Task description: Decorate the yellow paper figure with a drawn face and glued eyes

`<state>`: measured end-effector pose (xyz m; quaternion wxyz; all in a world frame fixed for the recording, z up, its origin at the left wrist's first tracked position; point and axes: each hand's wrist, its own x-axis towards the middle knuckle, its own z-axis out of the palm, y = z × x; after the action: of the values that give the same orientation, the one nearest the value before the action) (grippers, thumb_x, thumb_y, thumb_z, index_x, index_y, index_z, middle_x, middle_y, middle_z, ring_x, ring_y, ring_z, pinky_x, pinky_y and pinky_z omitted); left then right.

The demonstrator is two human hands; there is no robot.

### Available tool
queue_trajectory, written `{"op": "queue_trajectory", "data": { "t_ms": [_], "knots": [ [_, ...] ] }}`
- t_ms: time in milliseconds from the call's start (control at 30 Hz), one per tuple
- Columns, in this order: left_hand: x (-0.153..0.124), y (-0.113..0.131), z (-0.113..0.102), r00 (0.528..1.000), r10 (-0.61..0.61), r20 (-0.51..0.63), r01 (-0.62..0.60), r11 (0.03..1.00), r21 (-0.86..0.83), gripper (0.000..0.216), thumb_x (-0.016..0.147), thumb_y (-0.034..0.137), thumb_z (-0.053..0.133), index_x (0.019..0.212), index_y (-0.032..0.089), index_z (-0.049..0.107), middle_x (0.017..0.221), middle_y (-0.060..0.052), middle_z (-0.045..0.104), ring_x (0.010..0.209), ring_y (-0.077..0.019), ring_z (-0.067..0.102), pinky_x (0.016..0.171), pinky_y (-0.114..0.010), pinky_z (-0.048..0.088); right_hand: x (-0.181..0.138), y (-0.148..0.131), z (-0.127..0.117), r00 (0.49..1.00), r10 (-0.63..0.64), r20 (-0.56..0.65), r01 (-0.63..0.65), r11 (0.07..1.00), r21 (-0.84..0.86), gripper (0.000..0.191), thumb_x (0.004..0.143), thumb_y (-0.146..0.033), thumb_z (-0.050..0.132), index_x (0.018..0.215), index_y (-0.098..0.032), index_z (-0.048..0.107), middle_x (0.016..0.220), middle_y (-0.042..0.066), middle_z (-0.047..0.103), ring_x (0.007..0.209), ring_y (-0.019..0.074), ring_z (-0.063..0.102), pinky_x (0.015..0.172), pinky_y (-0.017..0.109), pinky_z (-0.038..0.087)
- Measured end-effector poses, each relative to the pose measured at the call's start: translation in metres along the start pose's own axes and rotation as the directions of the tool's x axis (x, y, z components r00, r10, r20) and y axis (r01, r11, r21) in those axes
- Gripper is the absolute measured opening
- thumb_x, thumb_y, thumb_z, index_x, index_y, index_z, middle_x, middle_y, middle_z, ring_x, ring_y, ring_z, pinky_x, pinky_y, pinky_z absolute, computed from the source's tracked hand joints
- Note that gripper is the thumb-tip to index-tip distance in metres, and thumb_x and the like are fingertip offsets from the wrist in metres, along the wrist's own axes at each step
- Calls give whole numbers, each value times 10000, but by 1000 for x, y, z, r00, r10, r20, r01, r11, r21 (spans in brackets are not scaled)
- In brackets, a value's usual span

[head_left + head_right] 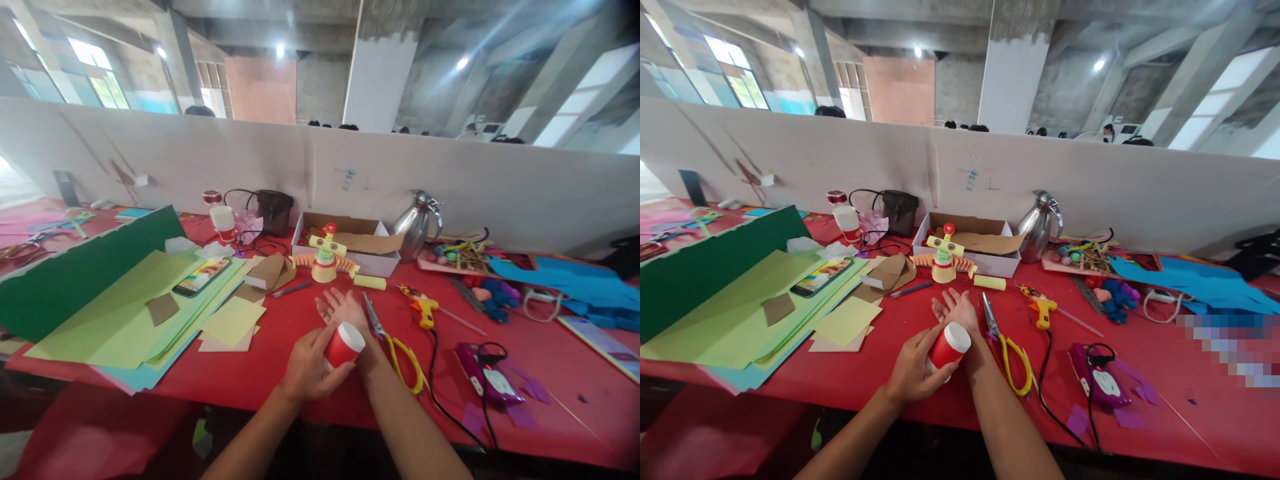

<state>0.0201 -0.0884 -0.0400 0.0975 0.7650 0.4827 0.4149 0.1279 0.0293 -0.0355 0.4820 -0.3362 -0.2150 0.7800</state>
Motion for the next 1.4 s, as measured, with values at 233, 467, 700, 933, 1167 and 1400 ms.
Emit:
{"op": "queue_trajectory", "data": {
  "t_ms": [233, 467, 700, 933, 1167, 1400],
  "knots": [
    [-2, -9, 2, 983, -123, -138, 107, 987, -116, 602, 860, 347, 631, 1416, 216, 441, 1343, -126, 608, 1218, -263, 592, 1035, -414, 478, -22, 10, 3, 997, -21, 73, 31, 990, -135, 404, 832, -574, 589, 701, -193, 605, 685, 56, 703, 695, 218, 670, 704, 343, 526],
    [8, -18, 10, 850, -405, -338, 313, 903, -294, 659, 819, 316, 677, 1412, 205, 412, 1397, -142, 540, 1293, -277, 524, 1054, -451, 456, -33, 13, 12, 973, -143, 182, 172, 973, -154, 456, 815, -616, 574, 958, -198, 686, 864, 49, 746, 848, 237, 685, 773, 351, 510],
    [13, -21, 9, 890, -374, -261, 315, 918, -239, 578, 723, 195, 708, 1277, 212, 544, 1243, -102, 618, 1181, -267, 572, 1048, -476, 438, -35, 21, 10, 927, -293, 235, 361, 867, -344, 278, 807, -425, 664, 972, -203, 693, 959, 26, 720, 909, 203, 644, 857, 313, 469],
    [12, -24, 8, 889, -400, -221, 336, 900, -278, 573, 667, 112, 692, 1220, 209, 577, 1193, -81, 649, 1118, -253, 596, 1008, -458, 459, -37, 26, 10, 895, -381, 231, 444, 727, -523, 271, 793, -410, 680, 954, -192, 679, 890, 14, 689, 838, 185, 608, 789, 290, 469],
    [13, -22, 6, 887, -408, -216, 351, 900, -258, 589, 646, 99, 697, 1216, 200, 586, 1172, -78, 663, 1098, -254, 602, 991, -451, 469, -34, 28, 7, 882, -424, 208, 464, 697, -547, 237, 810, -387, 633, 931, -190, 685, 914, 21, 691, 882, 197, 614, 828, 299, 457],
    [14, -19, 3, 905, -373, -202, 314, 909, -273, 589, 661, 196, 759, 1227, 222, 597, 1171, -79, 656, 1105, -265, 605, 998, -448, 471, -38, 17, 7, 857, -489, 163, 471, 614, -634, 257, 844, -401, 554, 887, -190, 694, 929, 50, 716, 906, 235, 634, 845, 346, 464]
  ]
}}
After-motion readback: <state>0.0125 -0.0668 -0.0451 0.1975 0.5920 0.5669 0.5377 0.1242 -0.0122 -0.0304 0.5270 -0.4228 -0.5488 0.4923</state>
